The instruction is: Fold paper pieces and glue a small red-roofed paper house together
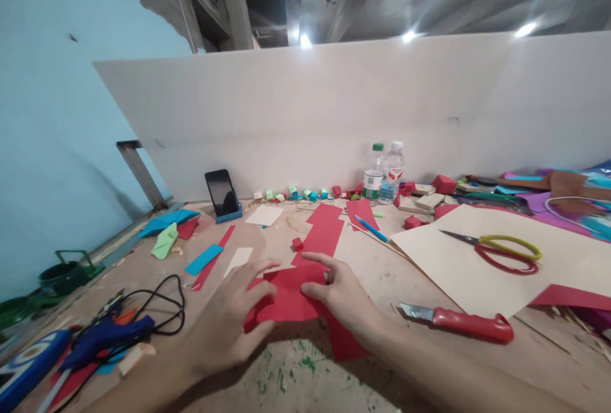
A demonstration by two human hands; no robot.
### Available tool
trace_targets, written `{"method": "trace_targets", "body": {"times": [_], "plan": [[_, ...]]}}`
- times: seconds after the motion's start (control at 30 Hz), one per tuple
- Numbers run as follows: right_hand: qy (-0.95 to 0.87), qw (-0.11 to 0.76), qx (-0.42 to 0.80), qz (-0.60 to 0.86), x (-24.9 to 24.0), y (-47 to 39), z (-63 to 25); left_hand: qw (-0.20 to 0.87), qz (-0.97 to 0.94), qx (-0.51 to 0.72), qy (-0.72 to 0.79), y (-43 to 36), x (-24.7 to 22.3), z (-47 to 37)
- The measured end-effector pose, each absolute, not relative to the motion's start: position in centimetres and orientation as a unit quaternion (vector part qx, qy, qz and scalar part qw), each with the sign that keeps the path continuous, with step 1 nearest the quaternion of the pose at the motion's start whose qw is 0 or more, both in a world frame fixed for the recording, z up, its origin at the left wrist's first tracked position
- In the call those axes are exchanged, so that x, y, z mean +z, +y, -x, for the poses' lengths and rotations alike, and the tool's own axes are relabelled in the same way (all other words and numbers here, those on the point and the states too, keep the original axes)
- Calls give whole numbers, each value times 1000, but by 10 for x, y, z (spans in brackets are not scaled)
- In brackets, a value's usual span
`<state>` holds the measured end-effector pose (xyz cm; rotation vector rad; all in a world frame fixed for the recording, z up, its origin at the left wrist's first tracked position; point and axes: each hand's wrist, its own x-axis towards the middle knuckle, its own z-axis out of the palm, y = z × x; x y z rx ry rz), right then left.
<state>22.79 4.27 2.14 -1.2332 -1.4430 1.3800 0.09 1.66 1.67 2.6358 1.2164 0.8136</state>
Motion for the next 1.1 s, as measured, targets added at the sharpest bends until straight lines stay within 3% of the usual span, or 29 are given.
{"method": "trace_targets", "body": {"times": [0.27, 0.5, 0.7, 1.1], "plan": [[-577, 384, 508, 512, 19, 41, -230, 78, -869, 314, 374, 16, 14, -4], [-450, 396, 681, 420, 14, 29, -220, 18, -831, 381, 406, 19, 11, -12], [-415, 381, 719, 408, 14, 27, -216, 11, -832, 367, 415, 17, 11, -10], [-293, 367, 790, 394, 12, 19, -213, -132, -855, 328, 380, 13, 14, -12]]}}
